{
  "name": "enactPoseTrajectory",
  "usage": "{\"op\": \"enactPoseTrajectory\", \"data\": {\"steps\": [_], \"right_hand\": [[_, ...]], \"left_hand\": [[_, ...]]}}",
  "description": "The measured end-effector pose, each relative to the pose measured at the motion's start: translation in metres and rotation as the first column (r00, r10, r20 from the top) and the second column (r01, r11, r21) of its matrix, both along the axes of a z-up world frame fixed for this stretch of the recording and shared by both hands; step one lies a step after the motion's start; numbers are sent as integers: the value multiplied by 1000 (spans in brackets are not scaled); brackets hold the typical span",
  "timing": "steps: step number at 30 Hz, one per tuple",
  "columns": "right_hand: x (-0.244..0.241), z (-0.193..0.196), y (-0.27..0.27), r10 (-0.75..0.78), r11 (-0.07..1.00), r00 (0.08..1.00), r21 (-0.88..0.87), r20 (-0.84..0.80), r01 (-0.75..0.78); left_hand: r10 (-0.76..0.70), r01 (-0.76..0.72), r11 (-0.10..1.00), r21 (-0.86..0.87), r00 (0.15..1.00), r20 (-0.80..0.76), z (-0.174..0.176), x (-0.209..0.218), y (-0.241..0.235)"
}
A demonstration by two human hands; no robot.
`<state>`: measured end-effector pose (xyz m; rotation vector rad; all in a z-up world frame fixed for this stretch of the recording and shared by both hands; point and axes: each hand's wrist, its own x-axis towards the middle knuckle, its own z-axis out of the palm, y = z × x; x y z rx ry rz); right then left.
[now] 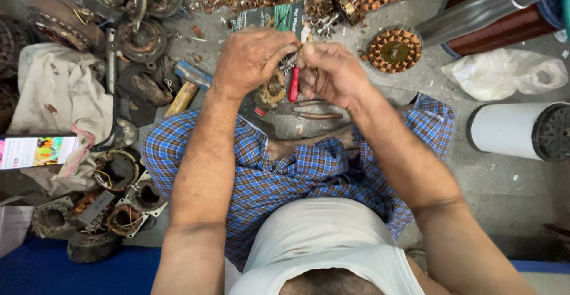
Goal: The person dismantles a fan motor stator using pliers and a screwdriver. They pull copper wires and manipulate small metal components by hand while sitting on a workshop floor surrounded by various motor parts.
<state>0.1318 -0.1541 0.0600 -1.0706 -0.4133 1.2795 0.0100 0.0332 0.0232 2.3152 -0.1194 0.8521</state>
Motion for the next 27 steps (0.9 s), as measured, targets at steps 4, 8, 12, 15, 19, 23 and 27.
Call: {"op": "enactPoseTrajectory", "data": {"steps": [4, 8, 12, 15, 19, 23, 27], "right_hand": [[-16, 2, -9, -1, 983, -130, 25, 992, 184], [-11, 4, -17, -17, 996, 388, -20, 921, 92], [-6, -16, -39, 305, 938, 935, 227, -179, -262], [-32, -43, -91, 323, 935, 679, -331, 659, -124], [-24, -73, -138, 155, 892, 288, -259, 945, 369], [7, -79, -136, 111, 734, 138, -175, 984, 656], [14, -83, -122, 229, 765, -37, -156, 973, 625]], "left_hand": [[11, -11, 999, 49, 1000, -8, -9, 0, 2], [32, -31, 998, 58, 999, -18, 5, -5, -5], [459, -455, 887, -77, 887, 47, 39, -16, 23], [445, -290, 798, -528, 875, 192, 52, -33, 62], [467, -396, 769, -501, 884, 17, 22, -37, 48], [564, -468, 694, -547, 826, 9, 24, -23, 51], [676, -587, 672, -451, 735, 52, 60, 5, 105]]}}
